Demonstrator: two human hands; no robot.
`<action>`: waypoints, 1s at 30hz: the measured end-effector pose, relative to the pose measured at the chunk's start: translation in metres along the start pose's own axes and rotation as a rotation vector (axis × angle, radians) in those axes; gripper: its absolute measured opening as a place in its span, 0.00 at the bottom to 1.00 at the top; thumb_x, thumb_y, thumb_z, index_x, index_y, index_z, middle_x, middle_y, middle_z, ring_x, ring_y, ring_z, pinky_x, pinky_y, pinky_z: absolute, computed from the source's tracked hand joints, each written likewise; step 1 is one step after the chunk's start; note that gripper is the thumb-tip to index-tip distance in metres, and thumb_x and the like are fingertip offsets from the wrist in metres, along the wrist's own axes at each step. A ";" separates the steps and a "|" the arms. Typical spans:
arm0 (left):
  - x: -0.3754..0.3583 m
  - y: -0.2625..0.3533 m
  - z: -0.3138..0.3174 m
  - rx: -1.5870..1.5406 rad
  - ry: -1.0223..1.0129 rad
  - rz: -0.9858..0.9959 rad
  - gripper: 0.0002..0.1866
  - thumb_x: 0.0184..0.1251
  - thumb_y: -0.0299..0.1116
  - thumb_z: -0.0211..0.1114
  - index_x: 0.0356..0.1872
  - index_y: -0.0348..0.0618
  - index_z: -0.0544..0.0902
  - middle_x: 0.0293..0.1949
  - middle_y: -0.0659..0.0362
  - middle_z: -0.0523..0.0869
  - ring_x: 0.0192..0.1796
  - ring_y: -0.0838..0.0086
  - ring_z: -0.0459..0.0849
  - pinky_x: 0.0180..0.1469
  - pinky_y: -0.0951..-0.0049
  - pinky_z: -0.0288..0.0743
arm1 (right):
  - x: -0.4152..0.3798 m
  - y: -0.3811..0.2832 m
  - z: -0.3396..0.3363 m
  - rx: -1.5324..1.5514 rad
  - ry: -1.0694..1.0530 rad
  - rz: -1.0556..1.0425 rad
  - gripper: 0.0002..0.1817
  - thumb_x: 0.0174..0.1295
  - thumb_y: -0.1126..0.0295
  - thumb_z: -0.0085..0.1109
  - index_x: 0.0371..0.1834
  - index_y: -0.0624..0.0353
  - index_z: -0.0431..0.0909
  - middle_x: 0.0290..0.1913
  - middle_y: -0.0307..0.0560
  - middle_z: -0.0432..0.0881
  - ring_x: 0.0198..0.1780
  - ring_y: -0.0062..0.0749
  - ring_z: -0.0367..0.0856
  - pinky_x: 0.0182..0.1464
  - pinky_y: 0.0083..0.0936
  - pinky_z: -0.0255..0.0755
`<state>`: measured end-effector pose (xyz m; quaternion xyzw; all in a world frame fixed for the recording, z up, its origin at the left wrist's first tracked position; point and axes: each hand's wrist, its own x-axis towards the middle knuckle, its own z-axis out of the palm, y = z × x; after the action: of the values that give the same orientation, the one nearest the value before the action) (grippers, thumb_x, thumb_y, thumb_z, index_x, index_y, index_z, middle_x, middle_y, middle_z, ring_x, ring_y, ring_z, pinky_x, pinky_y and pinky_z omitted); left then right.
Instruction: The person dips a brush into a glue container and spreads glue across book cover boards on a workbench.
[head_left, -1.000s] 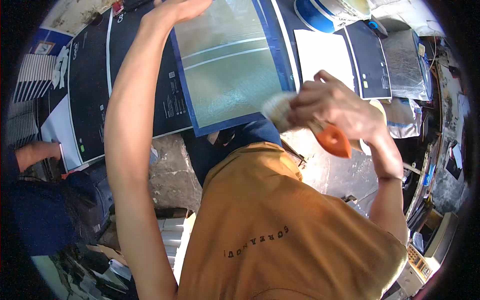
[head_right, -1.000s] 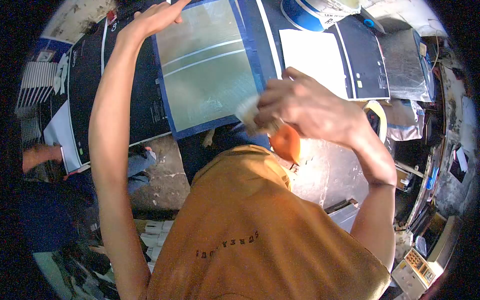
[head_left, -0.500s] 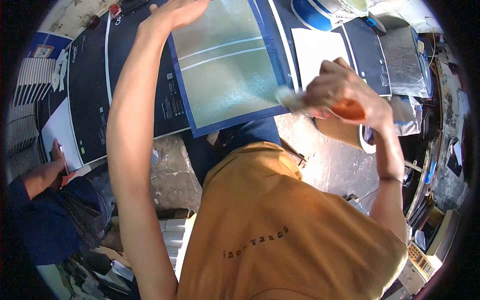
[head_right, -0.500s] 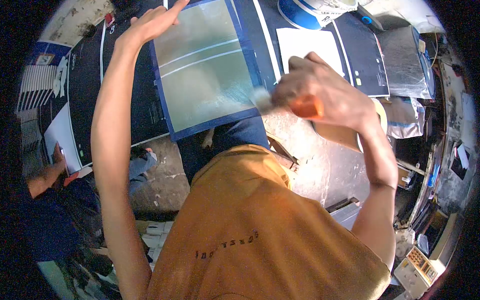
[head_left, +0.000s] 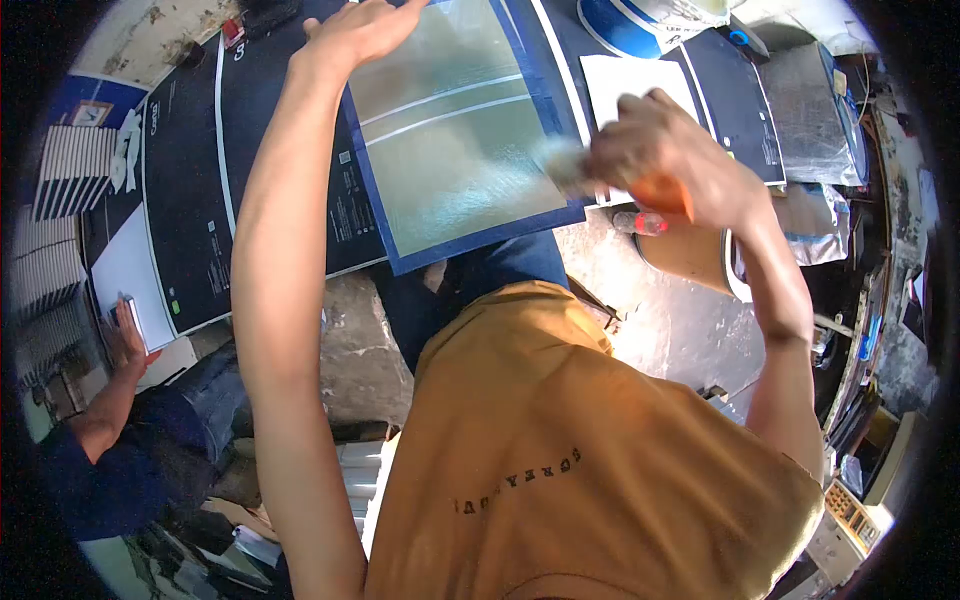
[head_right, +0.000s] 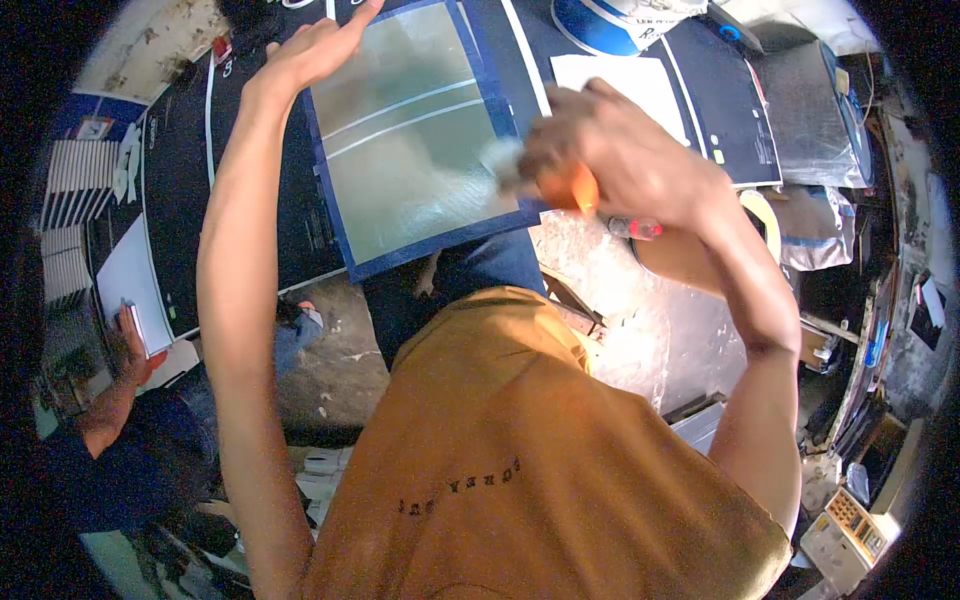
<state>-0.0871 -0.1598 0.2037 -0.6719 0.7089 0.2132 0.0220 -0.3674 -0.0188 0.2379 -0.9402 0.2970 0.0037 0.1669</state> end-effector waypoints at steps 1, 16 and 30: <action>0.006 -0.002 0.003 0.008 -0.018 -0.003 0.54 0.70 0.74 0.29 0.64 0.24 0.72 0.69 0.33 0.68 0.76 0.45 0.60 0.79 0.49 0.43 | -0.014 -0.013 -0.004 -0.013 -0.072 0.020 0.16 0.45 0.64 0.65 0.40 0.51 0.85 0.38 0.38 0.80 0.46 0.36 0.74 0.48 0.36 0.65; -0.168 -0.064 0.079 -0.084 0.193 0.504 0.08 0.71 0.37 0.57 0.40 0.46 0.80 0.41 0.57 0.80 0.48 0.62 0.77 0.52 0.58 0.62 | 0.036 -0.059 0.061 0.674 0.889 0.643 0.10 0.57 0.68 0.71 0.33 0.64 0.84 0.29 0.43 0.87 0.32 0.21 0.83 0.35 0.22 0.75; -0.182 -0.060 0.096 -0.020 0.186 0.449 0.11 0.58 0.42 0.71 0.35 0.47 0.86 0.38 0.62 0.82 0.47 0.67 0.79 0.50 0.58 0.59 | 0.041 -0.010 0.028 0.382 1.024 0.655 0.16 0.61 0.61 0.70 0.36 0.67 0.86 0.26 0.42 0.85 0.28 0.17 0.80 0.31 0.21 0.75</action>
<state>-0.0363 0.0434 0.1585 -0.5146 0.8372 0.1572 -0.0980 -0.3249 -0.0251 0.2105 -0.6371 0.6065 -0.4485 0.1585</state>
